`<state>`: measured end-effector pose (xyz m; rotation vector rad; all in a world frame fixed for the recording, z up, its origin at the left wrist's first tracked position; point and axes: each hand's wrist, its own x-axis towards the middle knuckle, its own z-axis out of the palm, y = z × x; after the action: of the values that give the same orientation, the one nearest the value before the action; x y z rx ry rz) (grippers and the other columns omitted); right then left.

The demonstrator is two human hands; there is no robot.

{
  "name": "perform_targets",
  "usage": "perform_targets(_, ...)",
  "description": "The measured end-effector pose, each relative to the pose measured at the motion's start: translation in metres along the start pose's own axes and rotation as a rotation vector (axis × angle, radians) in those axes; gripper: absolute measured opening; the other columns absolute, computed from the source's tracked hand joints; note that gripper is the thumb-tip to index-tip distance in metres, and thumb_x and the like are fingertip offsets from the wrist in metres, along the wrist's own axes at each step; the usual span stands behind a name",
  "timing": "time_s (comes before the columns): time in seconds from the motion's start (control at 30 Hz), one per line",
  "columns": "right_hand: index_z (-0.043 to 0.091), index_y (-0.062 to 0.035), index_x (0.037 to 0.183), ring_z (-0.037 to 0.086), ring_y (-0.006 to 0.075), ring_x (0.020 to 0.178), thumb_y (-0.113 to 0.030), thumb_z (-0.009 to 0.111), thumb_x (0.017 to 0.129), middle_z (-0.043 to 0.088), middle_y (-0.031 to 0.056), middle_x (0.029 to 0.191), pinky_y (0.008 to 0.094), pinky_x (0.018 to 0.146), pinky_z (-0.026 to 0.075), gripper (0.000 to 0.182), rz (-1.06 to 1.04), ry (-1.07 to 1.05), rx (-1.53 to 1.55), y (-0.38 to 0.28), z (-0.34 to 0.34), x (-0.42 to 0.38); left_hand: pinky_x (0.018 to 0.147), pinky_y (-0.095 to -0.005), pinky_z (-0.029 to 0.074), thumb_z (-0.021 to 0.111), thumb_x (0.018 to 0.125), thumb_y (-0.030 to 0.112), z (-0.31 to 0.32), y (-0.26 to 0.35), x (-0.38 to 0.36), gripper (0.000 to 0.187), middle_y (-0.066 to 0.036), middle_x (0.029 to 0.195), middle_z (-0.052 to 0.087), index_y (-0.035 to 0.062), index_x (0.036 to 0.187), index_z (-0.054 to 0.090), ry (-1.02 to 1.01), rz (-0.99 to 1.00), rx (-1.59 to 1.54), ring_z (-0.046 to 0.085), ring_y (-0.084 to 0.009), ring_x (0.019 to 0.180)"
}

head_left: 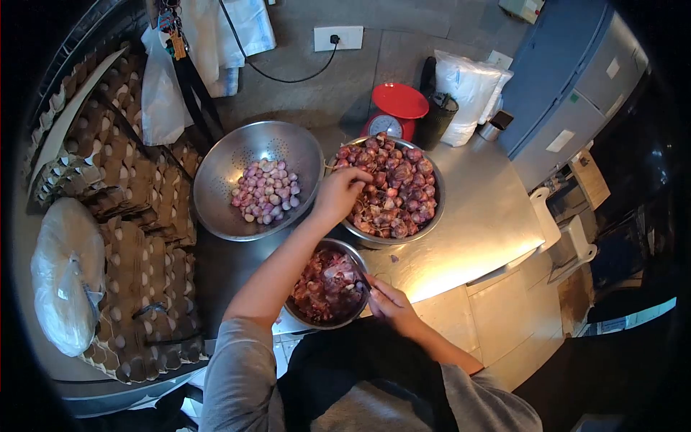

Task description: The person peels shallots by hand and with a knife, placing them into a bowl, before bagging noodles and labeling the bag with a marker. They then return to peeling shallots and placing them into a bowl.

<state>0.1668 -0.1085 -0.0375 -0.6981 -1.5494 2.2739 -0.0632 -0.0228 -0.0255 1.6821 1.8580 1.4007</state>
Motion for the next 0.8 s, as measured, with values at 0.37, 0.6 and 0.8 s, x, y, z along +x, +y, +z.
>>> perform_targets(0.37, 0.037, -0.0031, 0.13, 0.03, 0.0034, 0.051, -0.021, 0.04, 0.093, 0.032, -0.0072, 0.061, 0.0176, 0.047, 0.024, 0.041, -0.063, 0.1, 0.071, -0.006, -0.021, -0.021, 0.079, -0.0392, 0.045, 0.065, 0.069, 0.018, 0.075, -0.003, 0.038, 0.023, -0.017, 0.096, 0.057, 0.0045, 0.087, 0.059, -0.436, 0.051, 0.486, 0.056, -0.0312, 0.091)
perform_targets(0.6, 0.036, 0.0006, 0.128, 0.032, 0.0049, 0.045, -0.025, 0.038, 0.093, 0.034, -0.0046, 0.054, 0.0184, 0.044, 0.027, 0.044, -0.098, 0.105, 0.035, -0.012, -0.026, -0.026, 0.083, -0.0389, 0.043, 0.066, 0.072, 0.027, 0.055, 0.023, 0.046, 0.034, -0.014, 0.097, 0.057, 0.0057, 0.098, 0.06, -0.68, -0.098, 0.565, 0.053, -0.0295, 0.098)
perform_targets(0.8, 0.036, 0.0007, 0.128, 0.032, 0.0046, 0.043, -0.026, 0.037, 0.093, 0.036, -0.0039, 0.053, 0.0181, 0.042, 0.027, 0.044, -0.115, 0.161, -0.024, -0.013, -0.036, -0.031, 0.083, -0.0389, 0.043, 0.063, 0.071, 0.008, 0.094, 0.024, 0.051, 0.027, -0.015, 0.097, 0.053, 0.0036, 0.097, 0.059, -0.347, 0.213, 0.231, 0.052, -0.0313, 0.096)
